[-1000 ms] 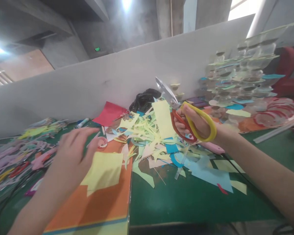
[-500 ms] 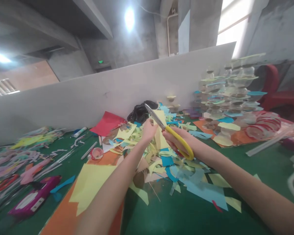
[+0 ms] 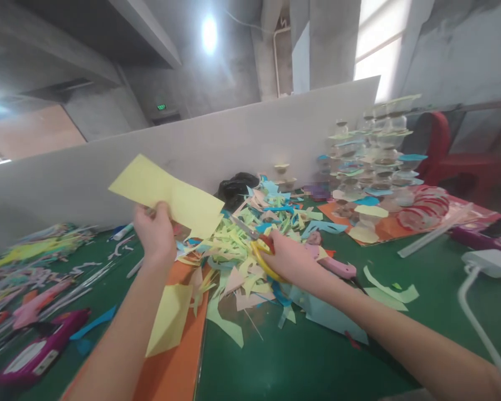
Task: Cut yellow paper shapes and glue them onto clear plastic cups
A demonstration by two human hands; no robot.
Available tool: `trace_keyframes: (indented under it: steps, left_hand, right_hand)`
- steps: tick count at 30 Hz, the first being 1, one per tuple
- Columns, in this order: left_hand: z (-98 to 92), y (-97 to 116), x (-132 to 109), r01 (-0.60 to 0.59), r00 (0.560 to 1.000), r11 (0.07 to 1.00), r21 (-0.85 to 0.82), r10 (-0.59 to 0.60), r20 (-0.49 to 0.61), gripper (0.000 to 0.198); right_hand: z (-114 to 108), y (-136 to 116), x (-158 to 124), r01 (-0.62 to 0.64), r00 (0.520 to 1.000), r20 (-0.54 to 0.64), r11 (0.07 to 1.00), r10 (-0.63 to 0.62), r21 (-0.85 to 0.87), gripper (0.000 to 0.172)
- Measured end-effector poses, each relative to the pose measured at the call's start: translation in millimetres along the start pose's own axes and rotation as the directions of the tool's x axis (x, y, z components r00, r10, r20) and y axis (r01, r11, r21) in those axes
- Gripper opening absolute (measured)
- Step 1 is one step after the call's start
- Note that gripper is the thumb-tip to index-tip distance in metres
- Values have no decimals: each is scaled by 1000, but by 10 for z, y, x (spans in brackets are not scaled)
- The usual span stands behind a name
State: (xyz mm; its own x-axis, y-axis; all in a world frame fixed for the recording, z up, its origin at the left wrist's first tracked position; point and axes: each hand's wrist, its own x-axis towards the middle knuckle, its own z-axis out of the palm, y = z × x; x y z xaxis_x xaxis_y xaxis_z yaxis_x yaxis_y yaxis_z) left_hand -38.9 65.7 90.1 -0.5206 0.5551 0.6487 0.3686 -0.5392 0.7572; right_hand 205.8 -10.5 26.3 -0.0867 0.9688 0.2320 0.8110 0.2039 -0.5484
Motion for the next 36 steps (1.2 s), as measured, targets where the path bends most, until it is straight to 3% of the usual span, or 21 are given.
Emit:
trace_keyframes:
  steps: [5, 8, 13, 15, 19, 22, 26, 32, 36]
  left_hand:
    - [112, 18, -338, 70, 993, 997, 20, -72, 97, 16]
    - [181, 49, -488, 107, 975, 994, 1, -105, 194, 19]
    - [173, -24, -578, 146, 963, 989, -7, -141, 228, 18]
    - [160, -59, -611, 163, 957, 986, -18, -154, 246, 18]
    - [167, -65, -692, 206, 942, 977, -56, -183, 283, 19]
    - [181, -45, -727, 226, 938, 971, -83, -194, 287, 23]
    - [182, -49, -725, 261, 933, 959, -115, -220, 284, 25]
    - [166, -70, -710, 293, 922, 947, -129, -244, 299, 24]
    - [149, -46, -713, 293, 921, 948, -125, -245, 303, 22]
  right_hand:
    - [170, 72, 92, 241, 957, -114, 949, -267, -204, 7]
    - [134, 120, 114, 310, 909, -192, 908, -370, -283, 17]
    - [83, 159, 78, 319, 848, -305, 877, -433, -359, 37]
    - [81, 141, 62, 366, 775, -352, 827, -524, -426, 37]
    - [53, 64, 37, 415, 537, -432, 672, -725, -613, 33]
    - [5, 13, 0, 442, 433, -538, 691, -723, -572, 32]
    - [-44, -19, -61, 505, 427, -650, 762, -629, -406, 33]
    - [-107, -57, -114, 527, 392, -653, 740, -648, -418, 24]
    - [-279, -70, -175, 519, 429, -697, 788, -574, -330, 27]
